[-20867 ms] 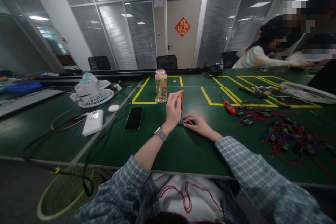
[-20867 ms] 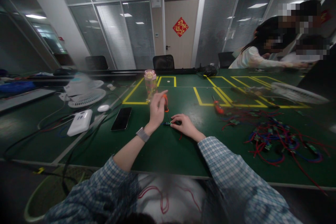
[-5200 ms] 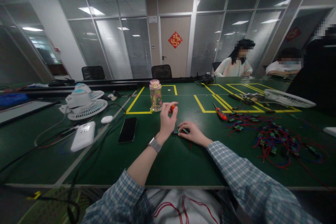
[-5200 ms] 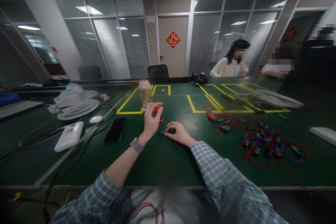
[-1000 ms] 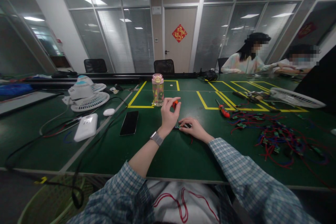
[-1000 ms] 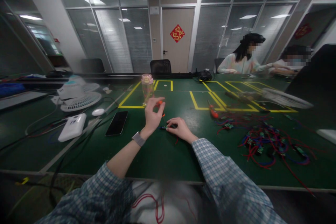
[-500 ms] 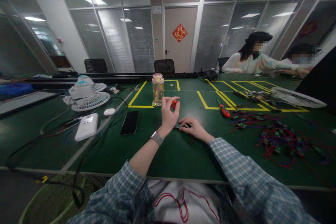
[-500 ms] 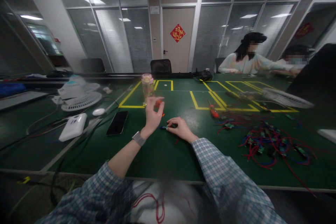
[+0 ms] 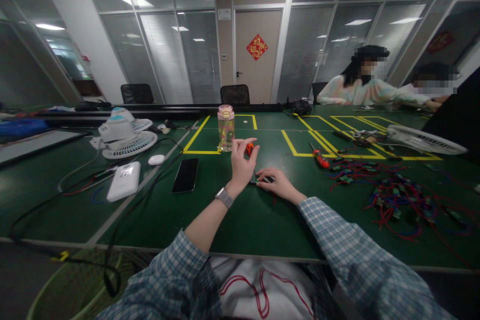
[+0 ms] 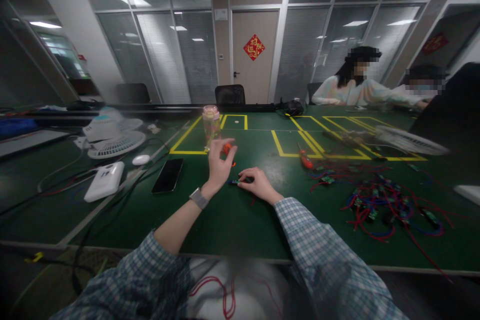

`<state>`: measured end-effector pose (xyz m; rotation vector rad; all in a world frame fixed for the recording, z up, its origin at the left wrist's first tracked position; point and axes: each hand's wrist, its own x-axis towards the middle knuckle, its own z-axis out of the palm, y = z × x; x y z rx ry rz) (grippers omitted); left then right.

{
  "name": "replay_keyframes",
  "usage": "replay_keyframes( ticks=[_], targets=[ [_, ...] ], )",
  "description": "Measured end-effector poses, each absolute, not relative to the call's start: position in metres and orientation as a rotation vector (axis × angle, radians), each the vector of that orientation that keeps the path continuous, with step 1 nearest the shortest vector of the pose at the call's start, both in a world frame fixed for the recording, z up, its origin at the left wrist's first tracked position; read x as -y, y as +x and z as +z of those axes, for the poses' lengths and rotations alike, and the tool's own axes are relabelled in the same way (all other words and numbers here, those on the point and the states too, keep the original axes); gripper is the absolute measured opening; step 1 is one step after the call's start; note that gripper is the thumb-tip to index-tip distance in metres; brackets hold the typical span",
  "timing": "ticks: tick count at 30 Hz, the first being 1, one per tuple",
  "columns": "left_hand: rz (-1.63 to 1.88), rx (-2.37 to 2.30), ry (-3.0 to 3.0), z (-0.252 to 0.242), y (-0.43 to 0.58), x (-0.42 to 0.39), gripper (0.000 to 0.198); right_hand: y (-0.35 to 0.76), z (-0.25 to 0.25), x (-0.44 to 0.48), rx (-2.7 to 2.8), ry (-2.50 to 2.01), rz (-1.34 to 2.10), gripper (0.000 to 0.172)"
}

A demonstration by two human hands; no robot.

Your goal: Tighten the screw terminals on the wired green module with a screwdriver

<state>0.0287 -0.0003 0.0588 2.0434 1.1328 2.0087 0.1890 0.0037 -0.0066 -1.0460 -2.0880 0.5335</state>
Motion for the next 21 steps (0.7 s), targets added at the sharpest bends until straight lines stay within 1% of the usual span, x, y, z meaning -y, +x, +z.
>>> replay_keyframes(
  ticks=[2,7,12,16,18,21],
  targets=[
    [1.993,-1.126,2.036,0.060,0.028,0.002,0.016,0.189,-0.006,-0.004,2.091,-1.048,0.534,0.003],
    [1.933,-1.043,2.029,0.059,0.028,0.000,0.034,0.189,-0.006,-0.003,2.087,-1.036,0.534,0.003],
    [1.942,-1.006,1.972,0.052,0.029,-0.006,0.034,0.189,-0.005,-0.003,2.091,-1.042,0.544,0.002],
    [1.965,-0.974,1.895,0.049,0.030,-0.008,0.043,0.188,-0.003,-0.002,2.107,-1.046,0.542,0.002],
    [1.982,-0.996,1.917,0.051,0.030,-0.006,0.038,0.188,-0.003,-0.001,2.105,-1.046,0.545,0.002],
    [1.992,-1.052,1.998,0.056,0.029,-0.003,0.022,0.188,-0.003,-0.001,2.096,-1.046,0.550,0.002]
  ],
)
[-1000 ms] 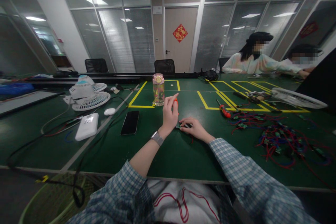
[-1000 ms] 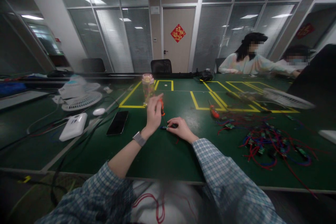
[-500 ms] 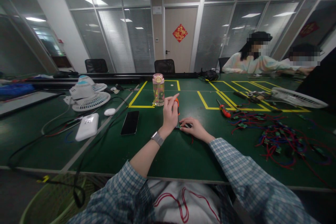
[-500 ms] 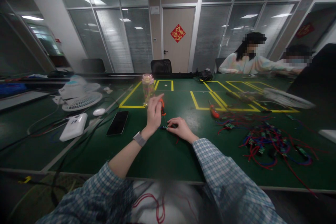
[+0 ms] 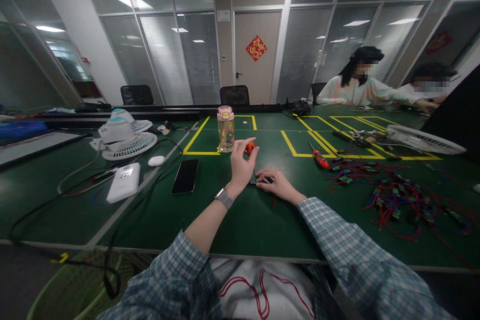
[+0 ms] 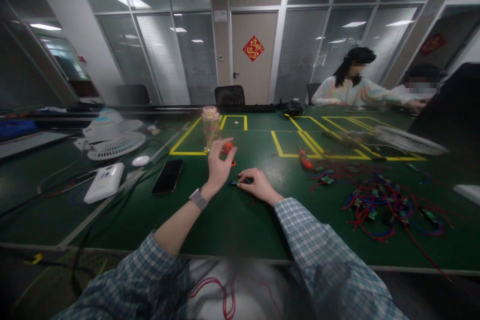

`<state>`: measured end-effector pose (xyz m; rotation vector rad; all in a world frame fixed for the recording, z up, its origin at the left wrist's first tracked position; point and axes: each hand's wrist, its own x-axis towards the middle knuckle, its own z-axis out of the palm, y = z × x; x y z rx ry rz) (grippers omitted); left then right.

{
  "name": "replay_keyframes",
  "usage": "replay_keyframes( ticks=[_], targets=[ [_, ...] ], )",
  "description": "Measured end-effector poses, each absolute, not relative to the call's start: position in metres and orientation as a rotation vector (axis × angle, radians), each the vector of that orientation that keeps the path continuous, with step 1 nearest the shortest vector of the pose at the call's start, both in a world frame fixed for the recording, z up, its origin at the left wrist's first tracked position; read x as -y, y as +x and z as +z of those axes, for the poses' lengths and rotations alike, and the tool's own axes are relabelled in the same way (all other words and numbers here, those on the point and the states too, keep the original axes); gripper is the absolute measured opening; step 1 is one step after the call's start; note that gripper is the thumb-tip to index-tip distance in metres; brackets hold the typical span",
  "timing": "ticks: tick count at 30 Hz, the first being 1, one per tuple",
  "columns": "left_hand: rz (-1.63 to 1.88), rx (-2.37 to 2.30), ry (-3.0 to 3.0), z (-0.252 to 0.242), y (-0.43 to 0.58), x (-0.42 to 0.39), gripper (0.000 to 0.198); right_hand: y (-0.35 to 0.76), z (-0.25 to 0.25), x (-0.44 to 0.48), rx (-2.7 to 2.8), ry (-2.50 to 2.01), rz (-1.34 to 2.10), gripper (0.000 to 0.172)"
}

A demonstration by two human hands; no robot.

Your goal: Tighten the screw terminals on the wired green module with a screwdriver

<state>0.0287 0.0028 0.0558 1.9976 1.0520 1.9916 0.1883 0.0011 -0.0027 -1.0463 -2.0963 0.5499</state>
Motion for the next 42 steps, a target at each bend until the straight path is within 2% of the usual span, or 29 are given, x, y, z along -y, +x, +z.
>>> replay_keyframes(
  ticks=[2,7,10,21,25,31,42],
  targets=[
    [1.965,-1.053,2.016,0.058,0.028,-0.001,0.020,0.188,-0.003,-0.001,2.095,-1.044,0.548,0.002],
    [1.870,-0.993,2.053,0.058,0.027,0.000,0.033,0.188,-0.003,-0.001,2.104,-1.044,0.537,0.002],
    [1.865,-0.967,2.049,0.057,0.028,-0.001,0.034,0.188,-0.002,0.000,2.105,-1.045,0.534,0.002],
    [1.986,-1.089,2.124,0.066,0.027,0.004,0.014,0.188,-0.004,-0.002,2.091,-1.053,0.527,0.004],
    [1.926,-0.990,2.142,0.067,0.028,0.005,0.015,0.187,-0.003,-0.001,2.108,-1.055,0.515,0.003],
    [1.869,-0.868,2.107,0.065,0.029,0.003,0.026,0.186,-0.004,0.001,2.158,-1.043,0.435,0.010],
    [1.907,-1.000,2.141,0.068,0.028,0.006,0.015,0.188,-0.008,-0.004,2.152,-1.048,0.447,0.010]
  ],
)
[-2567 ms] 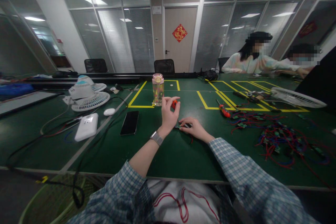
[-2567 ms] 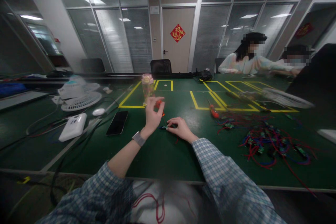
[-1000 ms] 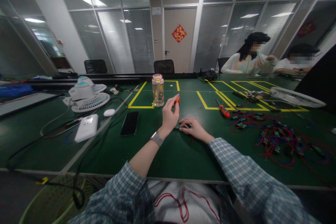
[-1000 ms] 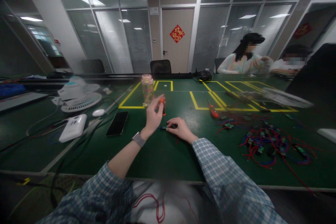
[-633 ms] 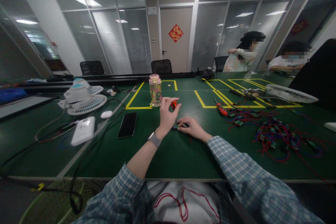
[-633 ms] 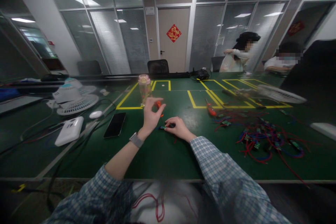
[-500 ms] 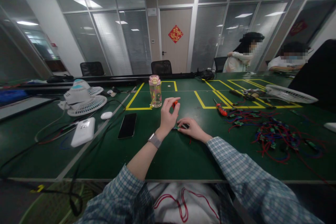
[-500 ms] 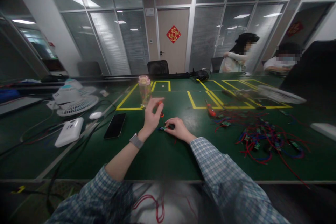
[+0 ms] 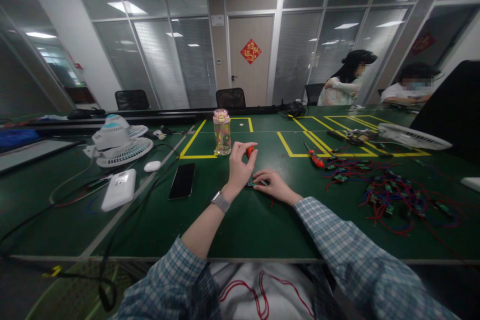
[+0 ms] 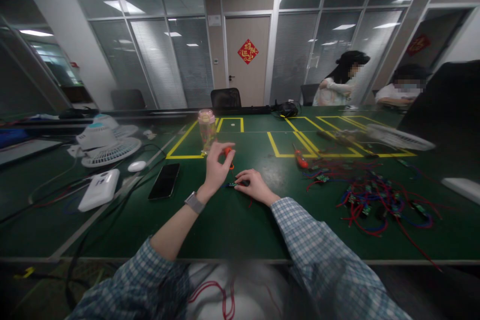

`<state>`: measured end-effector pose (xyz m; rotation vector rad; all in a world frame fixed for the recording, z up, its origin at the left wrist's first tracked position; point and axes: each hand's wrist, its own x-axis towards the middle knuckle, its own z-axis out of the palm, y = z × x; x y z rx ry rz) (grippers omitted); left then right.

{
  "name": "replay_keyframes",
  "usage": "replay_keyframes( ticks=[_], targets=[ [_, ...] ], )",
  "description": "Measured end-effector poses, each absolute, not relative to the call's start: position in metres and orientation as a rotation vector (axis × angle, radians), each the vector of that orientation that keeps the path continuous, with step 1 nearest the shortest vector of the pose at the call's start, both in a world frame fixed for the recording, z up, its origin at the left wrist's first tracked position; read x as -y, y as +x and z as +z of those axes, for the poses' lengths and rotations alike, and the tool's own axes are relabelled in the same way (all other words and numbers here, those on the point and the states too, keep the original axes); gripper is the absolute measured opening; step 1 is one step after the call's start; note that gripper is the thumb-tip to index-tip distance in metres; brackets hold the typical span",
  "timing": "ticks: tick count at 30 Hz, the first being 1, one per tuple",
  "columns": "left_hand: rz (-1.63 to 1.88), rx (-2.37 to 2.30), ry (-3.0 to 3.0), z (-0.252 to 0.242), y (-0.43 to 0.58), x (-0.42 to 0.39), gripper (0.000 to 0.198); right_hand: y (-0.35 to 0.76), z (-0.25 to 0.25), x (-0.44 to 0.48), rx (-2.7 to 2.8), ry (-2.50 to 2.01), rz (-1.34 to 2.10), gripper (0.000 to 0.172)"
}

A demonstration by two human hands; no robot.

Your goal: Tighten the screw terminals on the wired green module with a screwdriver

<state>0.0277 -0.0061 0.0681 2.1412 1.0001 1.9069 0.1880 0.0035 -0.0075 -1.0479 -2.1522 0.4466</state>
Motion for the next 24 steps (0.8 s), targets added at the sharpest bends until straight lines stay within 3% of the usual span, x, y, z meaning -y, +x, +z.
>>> replay_keyframes(
  ticks=[12,19,24],
  targets=[
    [1.803,-0.906,2.067,0.057,0.030,-0.002,0.034,0.187,-0.008,-0.003,2.141,-1.053,0.462,0.010],
    [1.871,-1.036,2.113,0.063,0.029,0.004,0.016,0.188,-0.008,-0.003,2.141,-1.061,0.462,0.010],
    [1.824,-0.920,2.081,0.064,0.028,0.004,0.027,0.187,-0.007,-0.003,2.136,-1.059,0.464,0.010]
  ],
)
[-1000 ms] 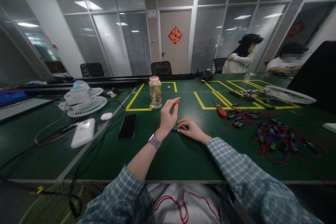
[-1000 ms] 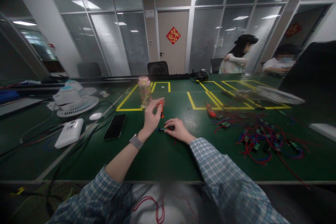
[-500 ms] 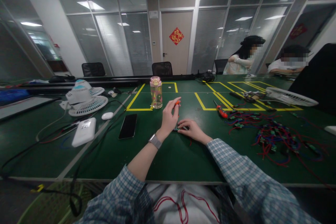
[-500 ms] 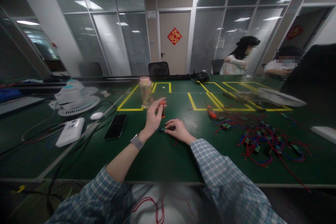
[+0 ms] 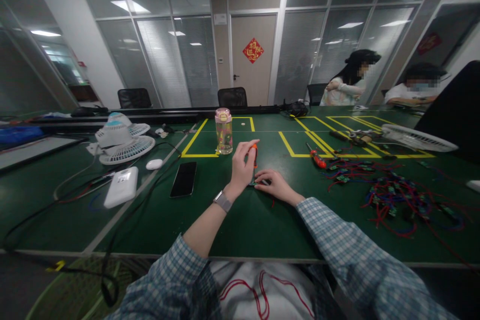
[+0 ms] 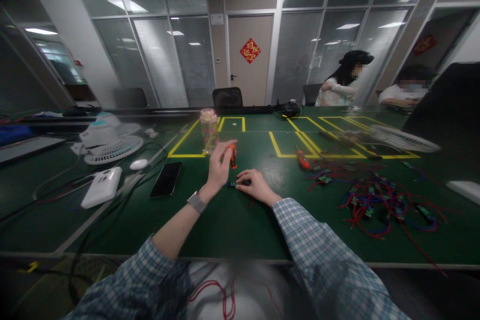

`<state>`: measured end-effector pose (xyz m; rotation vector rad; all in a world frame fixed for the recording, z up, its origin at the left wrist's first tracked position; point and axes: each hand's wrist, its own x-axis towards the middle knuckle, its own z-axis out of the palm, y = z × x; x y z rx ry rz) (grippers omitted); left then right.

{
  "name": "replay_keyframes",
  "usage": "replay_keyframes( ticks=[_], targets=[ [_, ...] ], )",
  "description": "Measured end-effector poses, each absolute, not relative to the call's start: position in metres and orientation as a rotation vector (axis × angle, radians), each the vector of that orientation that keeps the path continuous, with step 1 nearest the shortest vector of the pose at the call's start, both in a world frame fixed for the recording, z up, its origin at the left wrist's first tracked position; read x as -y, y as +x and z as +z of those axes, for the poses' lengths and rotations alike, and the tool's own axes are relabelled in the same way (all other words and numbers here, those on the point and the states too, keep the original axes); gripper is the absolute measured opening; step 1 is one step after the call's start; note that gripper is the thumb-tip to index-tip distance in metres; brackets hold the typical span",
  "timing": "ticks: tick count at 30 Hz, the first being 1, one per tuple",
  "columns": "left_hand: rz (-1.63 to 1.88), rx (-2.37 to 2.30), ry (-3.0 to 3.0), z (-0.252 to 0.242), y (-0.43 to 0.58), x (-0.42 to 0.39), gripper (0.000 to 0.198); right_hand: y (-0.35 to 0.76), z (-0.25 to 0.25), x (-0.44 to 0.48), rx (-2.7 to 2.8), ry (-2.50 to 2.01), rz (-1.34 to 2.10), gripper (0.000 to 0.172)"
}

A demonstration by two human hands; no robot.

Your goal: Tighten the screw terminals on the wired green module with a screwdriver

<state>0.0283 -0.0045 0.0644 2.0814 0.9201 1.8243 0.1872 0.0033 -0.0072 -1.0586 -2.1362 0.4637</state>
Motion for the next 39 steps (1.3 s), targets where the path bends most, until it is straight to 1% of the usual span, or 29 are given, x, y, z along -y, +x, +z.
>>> replay_keyframes(
  ticks=[2,6,14,16,19,21,25,30,32,35,39],
  targets=[
    [1.828,-0.895,2.072,0.064,0.028,0.003,0.029,0.187,-0.006,-0.003,2.139,-1.058,0.470,0.010],
    [1.838,-0.893,2.027,0.063,0.028,0.001,0.027,0.187,-0.005,-0.002,2.139,-1.068,0.474,0.010],
    [1.951,-0.954,2.065,0.070,0.028,0.006,0.006,0.188,-0.007,-0.003,2.146,-1.071,0.471,0.010],
    [1.936,-0.963,2.053,0.069,0.027,0.006,0.010,0.189,-0.009,-0.004,2.148,-1.065,0.468,0.010],
    [1.891,-0.934,2.035,0.067,0.027,0.004,0.023,0.189,-0.010,-0.005,2.142,-1.060,0.466,0.010],
    [1.854,-0.893,2.011,0.064,0.028,0.001,0.027,0.189,-0.010,-0.004,2.140,-1.065,0.468,0.011],
    [1.807,-0.863,1.971,0.060,0.029,-0.001,0.027,0.188,-0.009,-0.004,2.141,-1.068,0.471,0.011],
    [1.886,-1.002,2.053,0.061,0.028,0.002,0.020,0.188,-0.010,-0.004,2.143,-1.075,0.473,0.011],
    [1.875,-0.985,2.063,0.062,0.028,0.004,0.023,0.188,-0.010,-0.005,2.139,-1.077,0.475,0.011],
    [1.842,-0.951,2.060,0.059,0.028,0.004,0.032,0.188,-0.010,-0.004,2.134,-1.077,0.480,0.011],
    [1.815,-0.897,2.008,0.056,0.028,0.000,0.035,0.187,-0.008,-0.004,2.137,-1.078,0.480,0.011]
  ],
)
